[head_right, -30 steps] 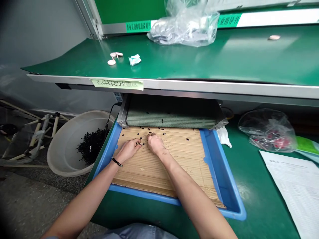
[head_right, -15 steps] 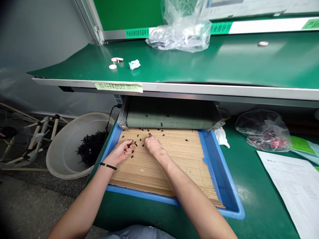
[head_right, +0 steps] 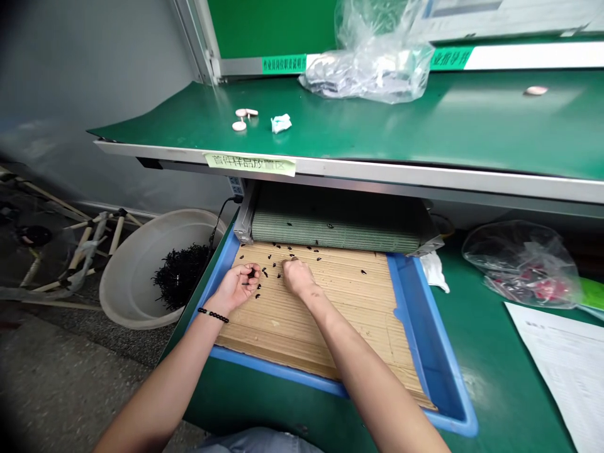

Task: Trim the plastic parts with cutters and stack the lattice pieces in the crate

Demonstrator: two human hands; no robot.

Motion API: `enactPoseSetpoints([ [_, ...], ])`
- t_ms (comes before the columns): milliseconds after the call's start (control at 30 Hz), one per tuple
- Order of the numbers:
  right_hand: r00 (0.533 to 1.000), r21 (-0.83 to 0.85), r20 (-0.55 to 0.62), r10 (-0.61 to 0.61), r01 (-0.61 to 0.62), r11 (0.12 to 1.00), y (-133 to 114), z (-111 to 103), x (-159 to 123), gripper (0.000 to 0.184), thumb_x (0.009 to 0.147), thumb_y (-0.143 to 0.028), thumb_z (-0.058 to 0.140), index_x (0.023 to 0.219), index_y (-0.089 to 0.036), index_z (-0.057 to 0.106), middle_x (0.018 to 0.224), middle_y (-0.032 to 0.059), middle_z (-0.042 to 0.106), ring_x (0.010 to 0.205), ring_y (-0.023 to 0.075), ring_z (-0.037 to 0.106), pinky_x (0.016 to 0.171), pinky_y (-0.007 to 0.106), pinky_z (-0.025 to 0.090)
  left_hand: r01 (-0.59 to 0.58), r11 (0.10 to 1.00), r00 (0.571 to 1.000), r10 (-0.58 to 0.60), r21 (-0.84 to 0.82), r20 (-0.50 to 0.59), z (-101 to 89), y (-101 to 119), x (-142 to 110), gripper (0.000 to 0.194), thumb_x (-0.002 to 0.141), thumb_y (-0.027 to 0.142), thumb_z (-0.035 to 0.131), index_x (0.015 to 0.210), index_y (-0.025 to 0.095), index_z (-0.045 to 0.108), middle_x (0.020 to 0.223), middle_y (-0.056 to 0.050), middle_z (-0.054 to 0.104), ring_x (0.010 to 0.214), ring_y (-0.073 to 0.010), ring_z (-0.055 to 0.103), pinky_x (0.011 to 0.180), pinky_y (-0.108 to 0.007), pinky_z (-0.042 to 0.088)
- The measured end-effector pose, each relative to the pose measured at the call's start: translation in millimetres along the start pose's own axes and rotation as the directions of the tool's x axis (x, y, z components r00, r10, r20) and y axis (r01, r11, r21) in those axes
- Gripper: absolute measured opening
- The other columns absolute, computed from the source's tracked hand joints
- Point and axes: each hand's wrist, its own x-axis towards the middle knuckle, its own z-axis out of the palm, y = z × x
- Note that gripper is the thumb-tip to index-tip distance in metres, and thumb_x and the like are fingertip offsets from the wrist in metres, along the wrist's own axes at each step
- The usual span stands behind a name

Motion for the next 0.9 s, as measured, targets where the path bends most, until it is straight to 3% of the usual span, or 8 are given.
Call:
enactPoseSetpoints([
  [100,1.0,0.028,0.0,0.028,-0.028,0.999,-7,3,2,0.032,0.08,-0.003,0.042,0.101,-0.009,0.065,0.1,0.0192,0.066,0.091,0.0241,0.066,0.078,0.031,0.047,-0.101,0.909,0.984,0.15,0.405,-0.091,0.3,-2,12,0.015,0.077,0.027,0.056,0.075,0.014,0.063,0.066,-0.001,0.054,0.05,-0.0079,0.041,0.045,-0.019,0.027],
  [200,0.999,0.078,-0.004,0.044,-0.043,0.996,-9,4,4,0.032,0.079,-0.002,0.042,0.1,-0.008,0.065,0.1,0.0208,0.065,0.092,0.0246,0.065,0.079,0.032,0.047,-0.226,0.53,0.926,0.378,0.817,0.011,-3.0,-5,24,0.014,0.079,0.027,0.057,0.071,0.018,0.065,0.073,-0.004,0.063,0.068,-0.0152,0.055,0.059,-0.023,0.037],
  [300,0.998,0.164,-0.023,0.064,-0.06,0.985,-4,5,3,0.026,0.078,-0.007,0.05,0.098,-0.011,0.065,0.101,0.0196,0.065,0.093,0.0244,0.064,0.081,0.032,0.047,-0.307,0.212,0.883,0.427,0.928,0.194,-9.0,-8,26,0.009,0.08,0.023,0.058,0.082,0.023,0.067,0.079,-0.004,0.067,0.079,-0.0199,0.059,0.069,-0.025,0.039],
  [467,0.987,0.432,-0.069,0.147,-0.104,0.896,15,3,1,0.017,0.072,-0.016,0.055,0.086,-0.017,0.065,0.081,0.0063,0.068,0.079,0.0178,0.063,0.073,0.026,0.046,-0.319,0.09,0.878,0.402,0.944,0.258,-14.6,-12,21,0.014,0.078,0.022,0.062,0.092,0.026,0.064,0.07,-0.001,0.064,0.068,-0.0193,0.057,0.068,-0.025,0.036],
  [600,0.983,0.687,-0.075,0.165,-0.069,0.723,22,-3,-6,0.02,0.069,-0.017,0.049,0.086,-0.015,0.06,0.07,0.0006,0.063,0.062,0.0127,0.058,0.059,0.022,0.045,-0.291,0.225,0.899,0.397,0.93,0.185,-6.4,-9,18,0.006,0.076,0.018,0.062,0.078,0.023,0.06,0.064,0.001,0.056,0.062,-0.016,0.051,0.063,-0.024,0.034],
  [700,0.985,0.812,-0.104,0.14,0.003,0.584,12,-12,-21,0.021,0.069,-0.019,0.048,0.087,-0.014,0.058,0.065,-0.0004,0.06,0.058,0.0127,0.056,0.057,0.024,0.047,-0.193,0.653,0.961,0.278,0.733,0.005,6.1,-5,9,0.006,0.073,0.017,0.058,0.071,0.021,0.054,0.059,0.003,0.049,0.051,-0.011,0.042,0.052,-0.021,0.028],
  [800,0.982,0.871,-0.156,0.101,0.089,0.483,-8,-24,-43,0.017,0.069,-0.021,0.052,0.085,-0.016,0.058,0.071,0.0001,0.061,0.064,0.0126,0.057,0.062,0.024,0.048,-0.031,0.922,0.998,0.052,0.386,-0.044,17.4,-11,-5,0.002,0.072,0.018,0.051,0.072,0.019,0.05,0.057,0.004,0.046,0.042,-0.0071,0.032,0.043,-0.019,0.019],
  [900,0.961,0.795,-0.274,0.023,0.213,0.568,-33,-33,-66,0.014,0.071,-0.015,0.053,0.083,-0.018,0.06,0.079,0.0005,0.062,0.072,0.0123,0.057,0.068,0.024,0.046,0.113,0.99,0.992,-0.109,0.082,-0.06,24.5,-26,-15,0.004,0.067,0.017,0.051,0.069,0.018,0.048,0.053,0.004,0.043,0.04,-0.0069,0.034,0.039,-0.019,0.022],
])
